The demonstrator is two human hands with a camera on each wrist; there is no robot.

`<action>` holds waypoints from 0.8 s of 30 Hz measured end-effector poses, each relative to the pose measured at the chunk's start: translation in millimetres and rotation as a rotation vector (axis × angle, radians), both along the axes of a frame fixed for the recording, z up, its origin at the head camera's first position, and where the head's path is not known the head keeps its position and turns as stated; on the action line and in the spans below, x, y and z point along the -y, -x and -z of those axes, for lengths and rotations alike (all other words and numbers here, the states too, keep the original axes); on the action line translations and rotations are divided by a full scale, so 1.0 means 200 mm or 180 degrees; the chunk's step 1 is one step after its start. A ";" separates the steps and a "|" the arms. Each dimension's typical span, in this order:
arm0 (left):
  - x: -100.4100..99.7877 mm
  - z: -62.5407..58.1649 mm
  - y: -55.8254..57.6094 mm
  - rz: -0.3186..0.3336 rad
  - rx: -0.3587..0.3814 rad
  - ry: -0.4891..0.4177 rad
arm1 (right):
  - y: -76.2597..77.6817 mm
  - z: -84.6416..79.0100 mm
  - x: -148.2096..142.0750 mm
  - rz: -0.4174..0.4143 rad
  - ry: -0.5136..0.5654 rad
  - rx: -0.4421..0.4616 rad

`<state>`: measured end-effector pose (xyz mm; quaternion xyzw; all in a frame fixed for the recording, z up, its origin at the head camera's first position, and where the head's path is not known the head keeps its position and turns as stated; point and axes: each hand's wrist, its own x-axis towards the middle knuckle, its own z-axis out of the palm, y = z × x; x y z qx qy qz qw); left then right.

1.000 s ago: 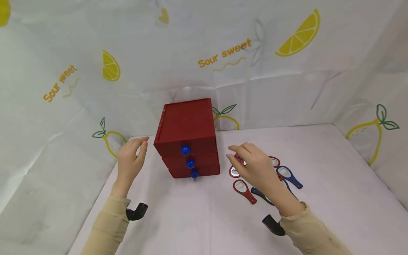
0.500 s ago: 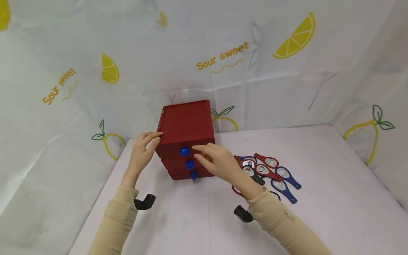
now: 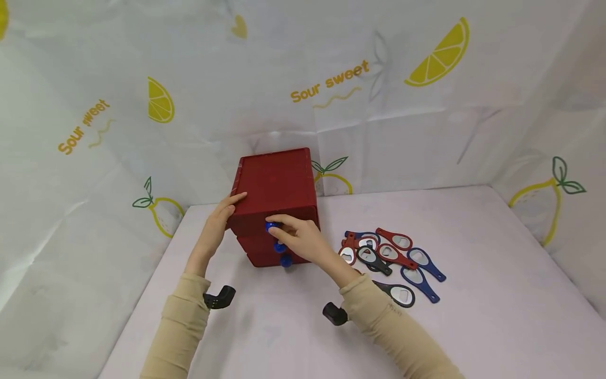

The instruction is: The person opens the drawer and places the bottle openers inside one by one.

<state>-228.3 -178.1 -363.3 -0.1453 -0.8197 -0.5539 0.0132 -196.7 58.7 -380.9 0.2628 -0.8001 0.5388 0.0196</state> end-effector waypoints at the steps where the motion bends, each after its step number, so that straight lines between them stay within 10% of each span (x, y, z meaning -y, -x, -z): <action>1: 0.00 0.00 0.00 0.0051 0.0078 -0.0072 | 0.00 0.01 0.01 0.0019 0.0090 0.0076; 8: -0.03 -0.09 -0.09 0.0117 0.0344 -0.0174 | -0.02 0.03 0.06 0.0327 0.0355 0.0240; 24: 0.04 -0.04 -0.04 0.0450 0.0414 -0.0481 | -0.03 0.07 0.08 0.0509 0.0548 0.0422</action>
